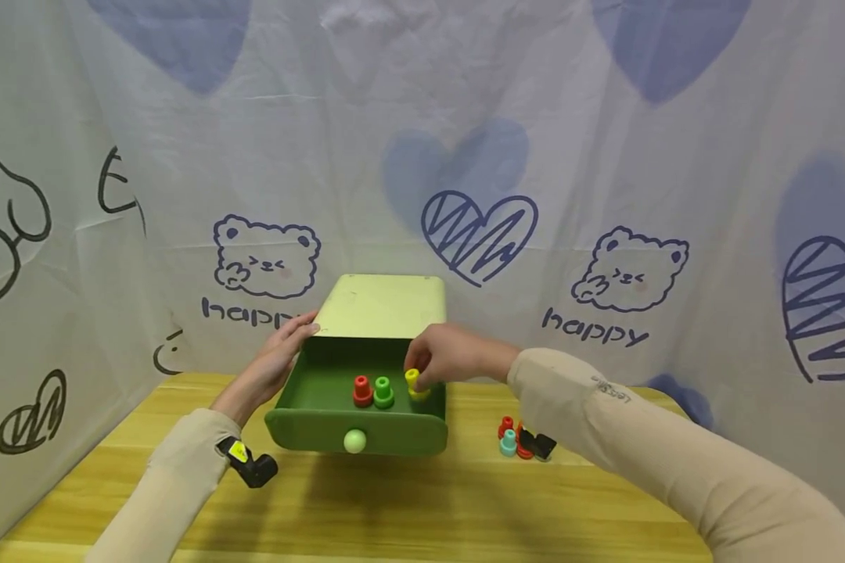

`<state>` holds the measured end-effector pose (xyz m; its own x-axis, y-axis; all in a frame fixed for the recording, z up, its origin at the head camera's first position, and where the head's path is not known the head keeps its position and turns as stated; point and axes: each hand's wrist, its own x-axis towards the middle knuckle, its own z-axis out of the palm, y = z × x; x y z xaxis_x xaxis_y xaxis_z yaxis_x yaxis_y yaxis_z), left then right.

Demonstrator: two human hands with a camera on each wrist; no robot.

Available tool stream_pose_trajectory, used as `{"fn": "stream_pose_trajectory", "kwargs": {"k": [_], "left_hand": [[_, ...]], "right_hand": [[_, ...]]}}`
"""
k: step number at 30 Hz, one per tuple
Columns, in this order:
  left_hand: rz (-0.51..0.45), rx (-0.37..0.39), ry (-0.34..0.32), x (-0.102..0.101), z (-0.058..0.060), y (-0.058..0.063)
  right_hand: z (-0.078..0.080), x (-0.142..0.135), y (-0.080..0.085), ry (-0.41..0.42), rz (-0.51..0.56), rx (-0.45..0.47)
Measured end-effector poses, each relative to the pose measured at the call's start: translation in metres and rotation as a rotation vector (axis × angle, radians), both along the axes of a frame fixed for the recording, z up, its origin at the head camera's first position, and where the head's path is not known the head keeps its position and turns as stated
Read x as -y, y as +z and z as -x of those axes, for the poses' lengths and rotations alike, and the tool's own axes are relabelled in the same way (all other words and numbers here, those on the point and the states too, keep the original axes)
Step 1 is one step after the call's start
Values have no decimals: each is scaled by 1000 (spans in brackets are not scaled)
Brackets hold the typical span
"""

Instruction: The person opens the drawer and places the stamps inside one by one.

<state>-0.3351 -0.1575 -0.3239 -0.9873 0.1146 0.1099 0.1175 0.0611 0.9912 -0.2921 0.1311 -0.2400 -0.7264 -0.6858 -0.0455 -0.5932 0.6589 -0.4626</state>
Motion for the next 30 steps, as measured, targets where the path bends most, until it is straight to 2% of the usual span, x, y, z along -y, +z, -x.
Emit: {"fn": "stream_pose_trajectory", "kwargs": {"k": [7,16,30], "left_hand": [[-4,-3,-18,-1,3,-2],[-37,-9,-17,-1,4,-3],[0,-8,5,0,3,-2]], "right_hand": [[3,9,-5,41,-43,-10],[8,17,-14,29,-11,2],[8,19,-15,36,10,-21]]}}
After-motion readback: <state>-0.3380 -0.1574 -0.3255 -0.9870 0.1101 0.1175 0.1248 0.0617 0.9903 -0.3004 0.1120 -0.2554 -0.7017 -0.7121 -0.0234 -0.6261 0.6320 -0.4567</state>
